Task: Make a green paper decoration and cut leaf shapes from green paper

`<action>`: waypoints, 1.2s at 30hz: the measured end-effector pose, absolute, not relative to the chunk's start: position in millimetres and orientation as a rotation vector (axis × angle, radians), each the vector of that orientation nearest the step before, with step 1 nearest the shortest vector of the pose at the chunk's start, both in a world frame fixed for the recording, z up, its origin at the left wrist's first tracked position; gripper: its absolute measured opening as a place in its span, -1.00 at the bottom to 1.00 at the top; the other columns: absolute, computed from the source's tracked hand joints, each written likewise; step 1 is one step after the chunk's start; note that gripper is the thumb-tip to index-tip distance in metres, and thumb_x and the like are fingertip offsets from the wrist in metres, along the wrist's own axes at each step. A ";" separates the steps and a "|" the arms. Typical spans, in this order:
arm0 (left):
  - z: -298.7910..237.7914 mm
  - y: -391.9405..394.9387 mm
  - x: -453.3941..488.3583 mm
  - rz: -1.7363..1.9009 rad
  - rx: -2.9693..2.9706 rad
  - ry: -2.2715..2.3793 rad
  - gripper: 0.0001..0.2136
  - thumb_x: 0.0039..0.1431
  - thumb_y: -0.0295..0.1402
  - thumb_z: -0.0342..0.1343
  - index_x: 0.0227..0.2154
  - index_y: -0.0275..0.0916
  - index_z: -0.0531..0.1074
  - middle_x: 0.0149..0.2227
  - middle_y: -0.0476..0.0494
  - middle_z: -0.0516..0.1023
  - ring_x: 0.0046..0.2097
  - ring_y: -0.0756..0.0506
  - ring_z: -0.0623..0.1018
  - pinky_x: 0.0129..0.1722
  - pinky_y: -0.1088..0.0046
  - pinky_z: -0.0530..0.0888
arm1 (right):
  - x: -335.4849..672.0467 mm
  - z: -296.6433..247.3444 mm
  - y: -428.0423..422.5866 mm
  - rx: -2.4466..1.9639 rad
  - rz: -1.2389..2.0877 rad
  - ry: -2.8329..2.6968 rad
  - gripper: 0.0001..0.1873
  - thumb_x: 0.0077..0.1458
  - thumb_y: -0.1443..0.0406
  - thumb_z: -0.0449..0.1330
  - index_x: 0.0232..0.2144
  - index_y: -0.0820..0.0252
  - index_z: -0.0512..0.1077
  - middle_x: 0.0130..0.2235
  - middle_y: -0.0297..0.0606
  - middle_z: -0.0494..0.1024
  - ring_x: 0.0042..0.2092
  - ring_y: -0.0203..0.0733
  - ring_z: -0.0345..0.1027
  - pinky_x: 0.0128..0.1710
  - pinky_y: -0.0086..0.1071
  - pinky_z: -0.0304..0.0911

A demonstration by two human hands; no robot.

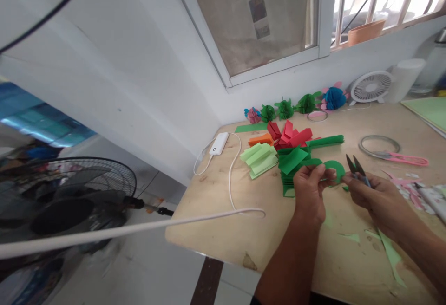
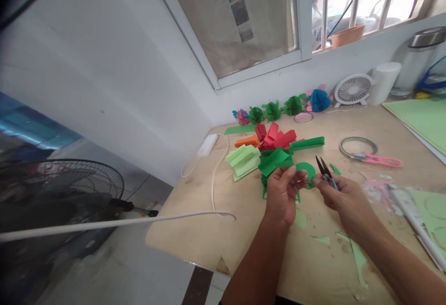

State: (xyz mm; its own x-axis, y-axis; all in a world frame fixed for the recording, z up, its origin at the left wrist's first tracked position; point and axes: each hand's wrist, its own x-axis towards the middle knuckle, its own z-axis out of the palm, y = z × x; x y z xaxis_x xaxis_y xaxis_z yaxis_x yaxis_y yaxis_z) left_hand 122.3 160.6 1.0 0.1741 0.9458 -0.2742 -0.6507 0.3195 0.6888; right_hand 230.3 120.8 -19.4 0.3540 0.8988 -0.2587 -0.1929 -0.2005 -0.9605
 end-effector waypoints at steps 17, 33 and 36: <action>4.7 158.8 120.9 1.167 0.570 0.842 -0.73 -0.31 -0.30 0.35 -0.61 -0.30 0.38 -0.59 -0.08 0.49 -0.54 0.01 0.47 -0.42 0.45 0.41 | 232.5 -14.5 121.8 -1.412 1.112 -0.649 -0.52 -0.45 0.02 0.43 -0.63 0.16 0.30 -0.65 -0.55 0.07 -0.60 -0.46 -0.18 -0.65 -0.46 -0.28; -0.8 163.4 124.7 1.373 0.383 0.798 -0.77 -0.23 -0.34 0.32 -0.49 -0.31 0.42 -0.51 -0.10 0.54 -0.45 -0.04 0.56 -0.36 0.44 0.44 | 219.6 -15.1 112.7 -1.397 1.248 -0.781 -0.46 -0.16 -0.20 0.19 -0.54 0.17 0.39 -0.68 -0.46 0.14 -0.60 -0.39 -0.10 -0.63 -0.41 -0.19; 1.2 162.2 124.5 1.390 0.381 0.785 -0.77 -0.21 -0.34 0.31 -0.48 -0.31 0.43 -0.50 -0.10 0.54 -0.46 -0.01 0.55 -0.36 0.46 0.44 | 217.7 -17.3 113.2 -1.446 1.276 -0.794 -0.42 -0.21 -0.23 0.20 -0.58 0.18 0.38 -0.67 -0.46 0.14 -0.59 -0.39 -0.09 -0.62 -0.42 -0.19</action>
State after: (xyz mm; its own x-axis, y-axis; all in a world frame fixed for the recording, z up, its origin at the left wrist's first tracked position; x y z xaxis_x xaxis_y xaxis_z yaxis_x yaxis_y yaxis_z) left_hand 124.5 162.2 1.2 -0.0128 0.9638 -0.2665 -0.7261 0.1742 0.6651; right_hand 217.7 113.2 -17.3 0.2251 0.9266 -0.3012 -0.1386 -0.2755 -0.9513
